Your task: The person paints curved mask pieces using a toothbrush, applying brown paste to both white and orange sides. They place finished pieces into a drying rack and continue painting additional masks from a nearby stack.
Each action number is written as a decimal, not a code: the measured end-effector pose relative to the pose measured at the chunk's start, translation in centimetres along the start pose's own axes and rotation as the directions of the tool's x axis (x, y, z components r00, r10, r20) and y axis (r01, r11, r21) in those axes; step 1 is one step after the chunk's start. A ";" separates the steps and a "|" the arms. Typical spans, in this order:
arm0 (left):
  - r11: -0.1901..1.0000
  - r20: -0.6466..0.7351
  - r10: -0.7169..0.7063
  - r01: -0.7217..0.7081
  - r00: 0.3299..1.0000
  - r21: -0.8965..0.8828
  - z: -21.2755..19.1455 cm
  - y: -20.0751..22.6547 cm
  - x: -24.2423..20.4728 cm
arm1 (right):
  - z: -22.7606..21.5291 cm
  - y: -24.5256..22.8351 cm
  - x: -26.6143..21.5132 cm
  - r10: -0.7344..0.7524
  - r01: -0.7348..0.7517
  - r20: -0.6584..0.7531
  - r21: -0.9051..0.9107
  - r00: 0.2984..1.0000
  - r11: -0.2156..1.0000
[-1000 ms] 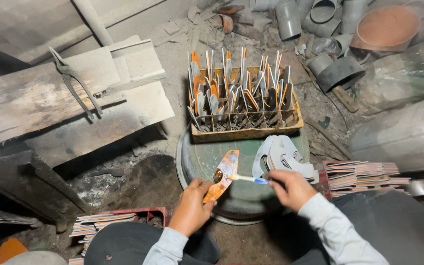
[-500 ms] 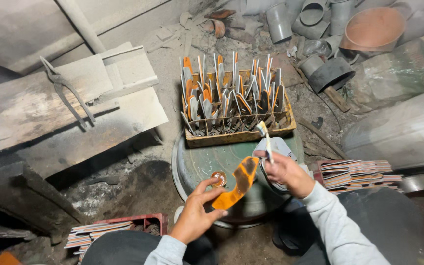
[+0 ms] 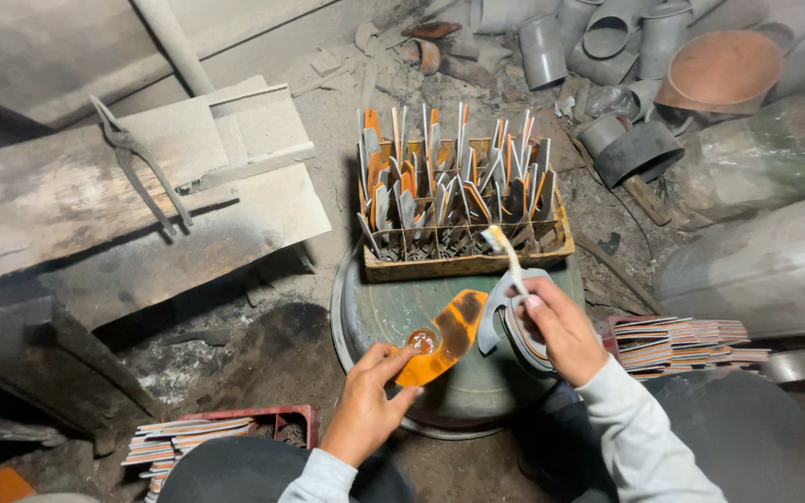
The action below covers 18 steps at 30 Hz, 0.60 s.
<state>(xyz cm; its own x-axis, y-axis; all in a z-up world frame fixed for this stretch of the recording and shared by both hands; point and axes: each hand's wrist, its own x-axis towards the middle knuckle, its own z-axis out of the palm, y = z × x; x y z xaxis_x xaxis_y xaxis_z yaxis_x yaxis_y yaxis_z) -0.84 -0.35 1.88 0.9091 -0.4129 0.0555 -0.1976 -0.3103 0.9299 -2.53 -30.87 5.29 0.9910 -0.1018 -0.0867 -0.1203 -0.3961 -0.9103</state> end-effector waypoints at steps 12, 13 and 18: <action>0.994 -0.106 0.105 -0.101 0.989 0.046 0.2 0.5 -0.4 | -2.8 -1.5 -1.6 0.134 -0.142 -0.065 -0.148 0.989 0.979; 0.994 -0.042 0.096 -0.099 0.994 -0.051 0.3 0.6 0.0 | -3.0 -1.6 -1.5 0.132 -0.133 0.023 0.082 0.991 0.988; 0.884 0.342 -0.111 0.250 0.933 -0.395 1.4 1.0 -0.6 | -0.9 -3.2 -0.4 -0.038 -0.118 0.417 0.342 0.908 0.932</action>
<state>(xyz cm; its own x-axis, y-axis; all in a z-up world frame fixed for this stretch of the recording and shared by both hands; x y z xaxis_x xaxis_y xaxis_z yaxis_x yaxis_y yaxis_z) -2.12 -1.60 2.31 0.7447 -0.6438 -0.1758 0.1972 -0.0393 0.9796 -2.56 -30.41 8.56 0.9289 0.3031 -0.2127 -0.2091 -0.0447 -0.9769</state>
